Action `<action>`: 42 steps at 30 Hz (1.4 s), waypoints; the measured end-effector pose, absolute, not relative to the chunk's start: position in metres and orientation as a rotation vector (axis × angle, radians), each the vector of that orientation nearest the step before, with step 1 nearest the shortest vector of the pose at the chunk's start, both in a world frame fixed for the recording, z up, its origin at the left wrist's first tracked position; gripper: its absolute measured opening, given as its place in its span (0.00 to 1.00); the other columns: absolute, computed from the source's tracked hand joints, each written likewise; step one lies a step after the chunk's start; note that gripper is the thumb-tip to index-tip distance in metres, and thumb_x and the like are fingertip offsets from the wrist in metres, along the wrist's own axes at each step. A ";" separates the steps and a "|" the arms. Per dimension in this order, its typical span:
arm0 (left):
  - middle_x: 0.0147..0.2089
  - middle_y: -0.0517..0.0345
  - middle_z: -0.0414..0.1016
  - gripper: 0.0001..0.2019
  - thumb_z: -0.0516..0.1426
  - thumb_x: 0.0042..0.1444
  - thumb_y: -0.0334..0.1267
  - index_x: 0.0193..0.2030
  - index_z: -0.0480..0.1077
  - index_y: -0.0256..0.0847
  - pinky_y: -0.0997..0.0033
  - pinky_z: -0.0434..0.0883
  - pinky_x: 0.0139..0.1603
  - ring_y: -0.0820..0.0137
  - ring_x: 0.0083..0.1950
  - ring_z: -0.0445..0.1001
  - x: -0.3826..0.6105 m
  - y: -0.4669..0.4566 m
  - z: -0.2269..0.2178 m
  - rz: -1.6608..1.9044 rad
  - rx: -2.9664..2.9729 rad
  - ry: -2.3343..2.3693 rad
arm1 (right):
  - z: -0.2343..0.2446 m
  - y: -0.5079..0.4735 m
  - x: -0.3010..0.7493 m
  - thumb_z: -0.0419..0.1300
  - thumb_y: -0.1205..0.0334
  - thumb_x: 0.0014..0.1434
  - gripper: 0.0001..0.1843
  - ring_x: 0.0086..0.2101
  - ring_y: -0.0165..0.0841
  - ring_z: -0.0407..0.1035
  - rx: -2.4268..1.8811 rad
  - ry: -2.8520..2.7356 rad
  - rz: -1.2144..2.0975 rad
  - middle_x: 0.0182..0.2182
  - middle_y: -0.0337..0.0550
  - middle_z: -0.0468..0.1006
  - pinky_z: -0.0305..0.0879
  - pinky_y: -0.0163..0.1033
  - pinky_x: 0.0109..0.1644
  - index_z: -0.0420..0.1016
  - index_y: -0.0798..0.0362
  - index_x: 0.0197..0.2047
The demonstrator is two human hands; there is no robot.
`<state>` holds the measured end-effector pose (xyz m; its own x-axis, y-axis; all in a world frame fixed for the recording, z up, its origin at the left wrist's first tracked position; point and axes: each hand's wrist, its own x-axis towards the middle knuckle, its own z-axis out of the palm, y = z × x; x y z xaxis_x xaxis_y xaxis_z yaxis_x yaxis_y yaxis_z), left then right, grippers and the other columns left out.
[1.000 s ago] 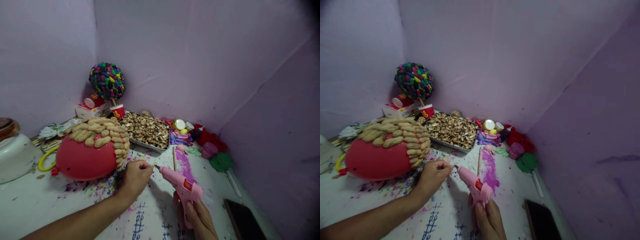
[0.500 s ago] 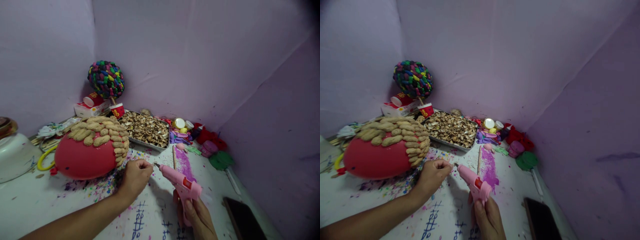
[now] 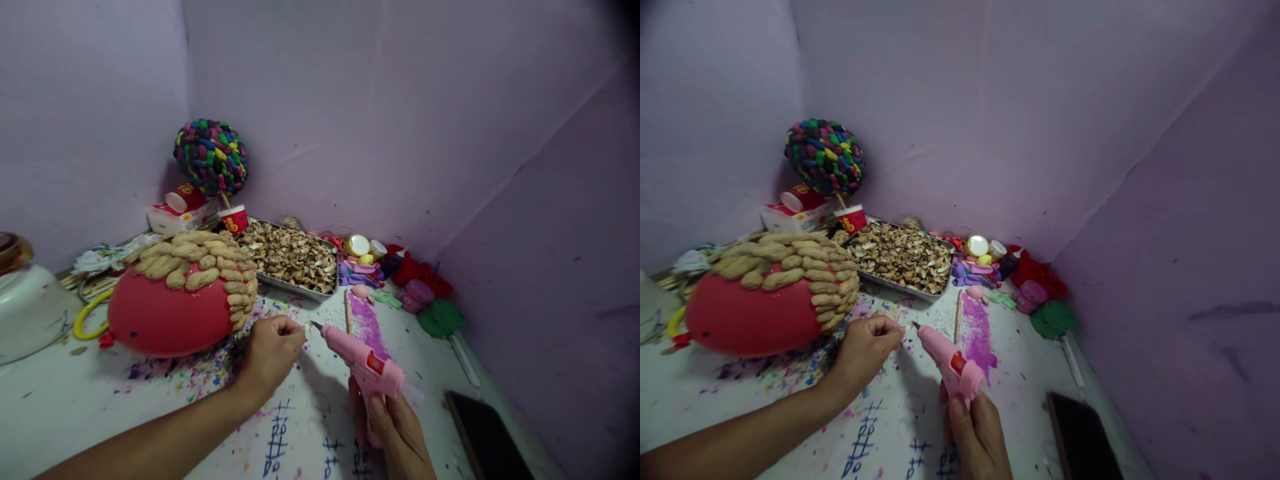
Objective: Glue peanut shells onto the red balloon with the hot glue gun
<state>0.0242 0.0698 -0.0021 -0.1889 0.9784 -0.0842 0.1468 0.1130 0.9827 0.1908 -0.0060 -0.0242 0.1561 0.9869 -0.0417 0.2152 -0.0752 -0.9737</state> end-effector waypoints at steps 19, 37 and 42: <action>0.14 0.67 0.58 0.07 0.52 0.38 0.34 0.13 0.61 0.40 0.76 0.54 0.21 0.76 0.19 0.56 0.024 0.070 -0.003 1.217 1.179 1.522 | -0.027 -0.007 0.196 0.54 0.39 0.50 0.24 0.21 0.32 0.59 -1.505 -1.282 0.998 0.19 0.40 0.67 0.55 0.37 0.23 0.74 0.53 0.30; 0.14 0.67 0.55 0.08 0.51 0.39 0.35 0.13 0.59 0.40 0.77 0.52 0.20 0.77 0.19 0.53 0.025 0.070 -0.003 1.189 1.186 1.520 | -0.039 -0.005 0.205 0.50 0.43 0.55 0.23 0.21 0.31 0.61 -1.463 -1.400 0.992 0.18 0.39 0.67 0.56 0.36 0.25 0.73 0.55 0.31; 0.14 0.68 0.55 0.08 0.51 0.39 0.35 0.14 0.60 0.40 0.77 0.52 0.19 0.77 0.18 0.52 0.025 0.069 -0.003 1.183 1.170 1.511 | -0.036 -0.005 0.203 0.52 0.43 0.53 0.23 0.20 0.31 0.60 -1.464 -1.336 0.932 0.18 0.39 0.67 0.56 0.36 0.23 0.73 0.55 0.33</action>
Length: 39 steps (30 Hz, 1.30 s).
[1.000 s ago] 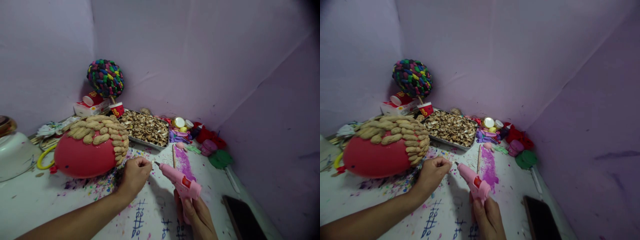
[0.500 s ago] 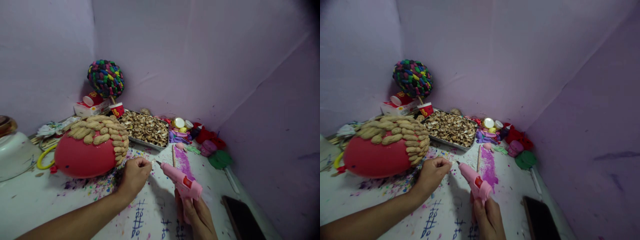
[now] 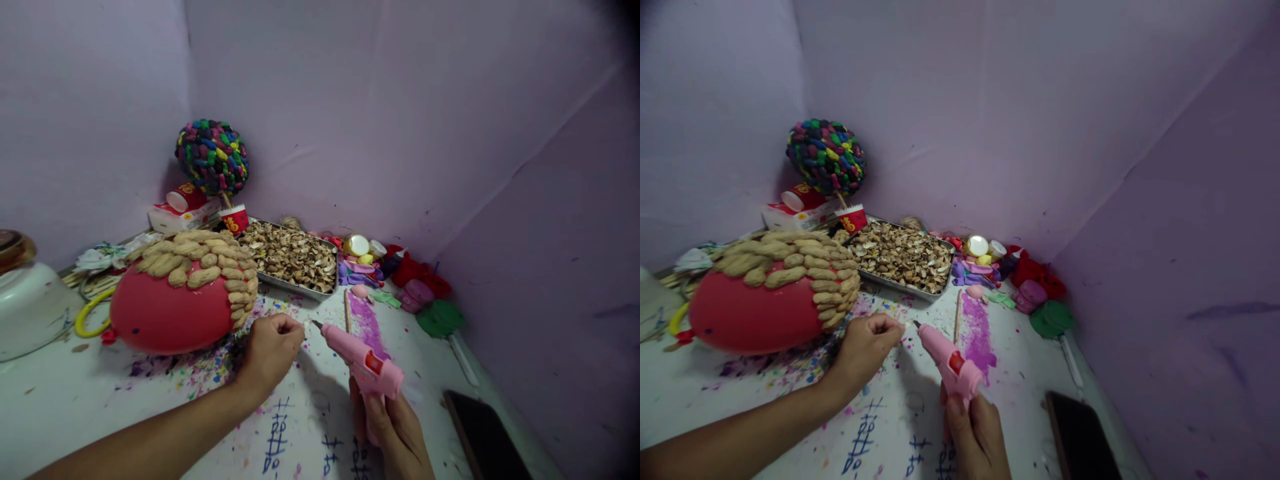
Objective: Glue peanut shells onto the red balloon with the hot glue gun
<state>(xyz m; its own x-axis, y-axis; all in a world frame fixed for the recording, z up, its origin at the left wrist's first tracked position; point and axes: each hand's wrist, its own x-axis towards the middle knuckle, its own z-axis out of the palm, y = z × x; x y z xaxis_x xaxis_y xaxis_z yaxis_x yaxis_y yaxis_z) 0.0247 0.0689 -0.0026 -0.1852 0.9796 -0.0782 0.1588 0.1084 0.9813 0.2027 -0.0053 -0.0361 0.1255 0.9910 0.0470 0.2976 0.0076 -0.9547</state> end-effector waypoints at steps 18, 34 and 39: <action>0.15 0.66 0.60 0.07 0.51 0.39 0.35 0.15 0.63 0.38 0.77 0.55 0.21 0.76 0.20 0.56 0.025 0.069 -0.007 1.189 1.207 1.498 | -0.036 -0.007 0.200 0.51 0.42 0.54 0.24 0.20 0.31 0.59 -1.463 -1.390 0.928 0.18 0.39 0.67 0.55 0.35 0.23 0.73 0.54 0.29; 0.16 0.64 0.63 0.07 0.51 0.39 0.34 0.16 0.66 0.38 0.76 0.57 0.22 0.75 0.21 0.60 0.025 0.067 -0.006 1.175 1.235 1.508 | -0.026 -0.011 0.188 0.51 0.38 0.52 0.26 0.19 0.30 0.57 -1.489 -1.340 0.866 0.17 0.38 0.65 0.54 0.35 0.22 0.73 0.54 0.28; 0.16 0.64 0.63 0.07 0.51 0.39 0.34 0.15 0.65 0.38 0.76 0.56 0.22 0.75 0.20 0.59 0.025 0.067 -0.007 1.184 1.230 1.513 | -0.022 -0.010 0.187 0.50 0.40 0.53 0.25 0.20 0.29 0.56 -1.467 -1.340 0.919 0.19 0.38 0.65 0.53 0.35 0.22 0.67 0.53 0.21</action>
<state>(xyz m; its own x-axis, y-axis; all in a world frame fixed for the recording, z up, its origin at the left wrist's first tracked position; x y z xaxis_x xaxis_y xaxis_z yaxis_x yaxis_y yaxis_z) 0.0253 0.0672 -0.0070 -0.1719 0.9843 -0.0407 0.1977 0.0749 0.9774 0.1873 -0.0102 -0.0223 0.1294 0.9901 0.0541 0.3061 0.0120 -0.9519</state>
